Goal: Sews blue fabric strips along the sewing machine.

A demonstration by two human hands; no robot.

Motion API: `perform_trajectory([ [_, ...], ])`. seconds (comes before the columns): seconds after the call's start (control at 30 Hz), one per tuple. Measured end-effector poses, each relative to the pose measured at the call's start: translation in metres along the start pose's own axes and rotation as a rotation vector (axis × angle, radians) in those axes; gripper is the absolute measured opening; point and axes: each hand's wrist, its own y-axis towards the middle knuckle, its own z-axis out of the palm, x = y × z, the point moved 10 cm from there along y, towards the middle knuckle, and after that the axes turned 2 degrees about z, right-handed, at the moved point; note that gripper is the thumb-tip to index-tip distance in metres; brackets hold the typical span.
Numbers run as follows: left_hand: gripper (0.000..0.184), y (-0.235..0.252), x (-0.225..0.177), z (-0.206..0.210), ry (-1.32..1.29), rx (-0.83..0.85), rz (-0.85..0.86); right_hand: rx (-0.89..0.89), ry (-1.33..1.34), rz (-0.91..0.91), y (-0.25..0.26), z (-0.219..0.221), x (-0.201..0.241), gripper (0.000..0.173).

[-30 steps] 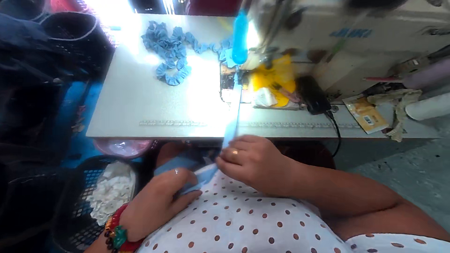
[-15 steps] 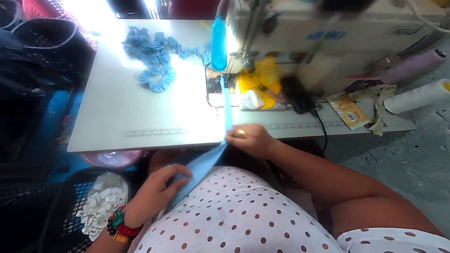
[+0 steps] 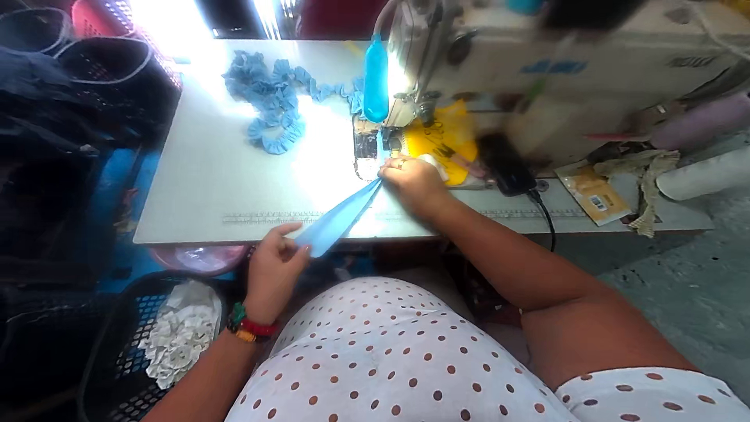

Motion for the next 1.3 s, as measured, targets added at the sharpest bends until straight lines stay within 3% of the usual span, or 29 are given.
perform_trajectory([
  [0.1,0.015,-0.006,0.003,0.008,-0.275,0.029,-0.218,-0.049,0.186,-0.049,-0.013,-0.010,0.050,0.030],
  [0.2,0.013,-0.017,-0.002,0.012,-0.407,0.052,-0.268,-0.058,0.268,-0.303,-0.036,-0.021,0.126,0.020],
  [0.3,0.013,-0.022,-0.011,0.012,-0.417,0.058,-0.190,-0.162,0.271,-0.412,-0.043,-0.029,0.158,0.012],
  [0.4,0.009,-0.024,-0.021,0.008,-0.290,0.059,-0.035,-0.208,0.380,-0.363,-0.032,-0.037,0.157,0.014],
  [0.5,0.007,-0.027,-0.036,0.008,-0.099,0.073,0.142,-0.129,0.553,-0.299,-0.018,-0.041,0.150,0.013],
  [0.57,0.009,-0.031,-0.049,0.009,-0.003,0.083,0.267,-0.073,0.635,-0.279,-0.013,-0.042,0.147,0.011],
  [0.7,0.022,-0.039,-0.072,0.015,0.105,0.089,0.485,-0.128,0.665,-0.276,-0.014,-0.054,0.144,0.010],
  [0.9,0.019,-0.049,-0.103,0.025,0.386,-0.036,0.801,-0.243,0.508,-0.248,-0.033,-0.079,0.141,0.014],
  [1.1,0.019,-0.072,-0.134,0.062,0.576,0.111,1.218,-0.237,0.226,-0.254,-0.080,-0.103,0.139,0.017],
  [1.2,0.023,-0.068,-0.126,0.080,0.483,0.347,1.243,-0.127,0.250,-0.234,-0.099,-0.093,0.132,0.018],
  [1.3,0.026,-0.047,-0.102,0.088,0.393,0.476,1.094,0.015,0.289,-0.242,-0.113,-0.070,0.121,0.020],
])
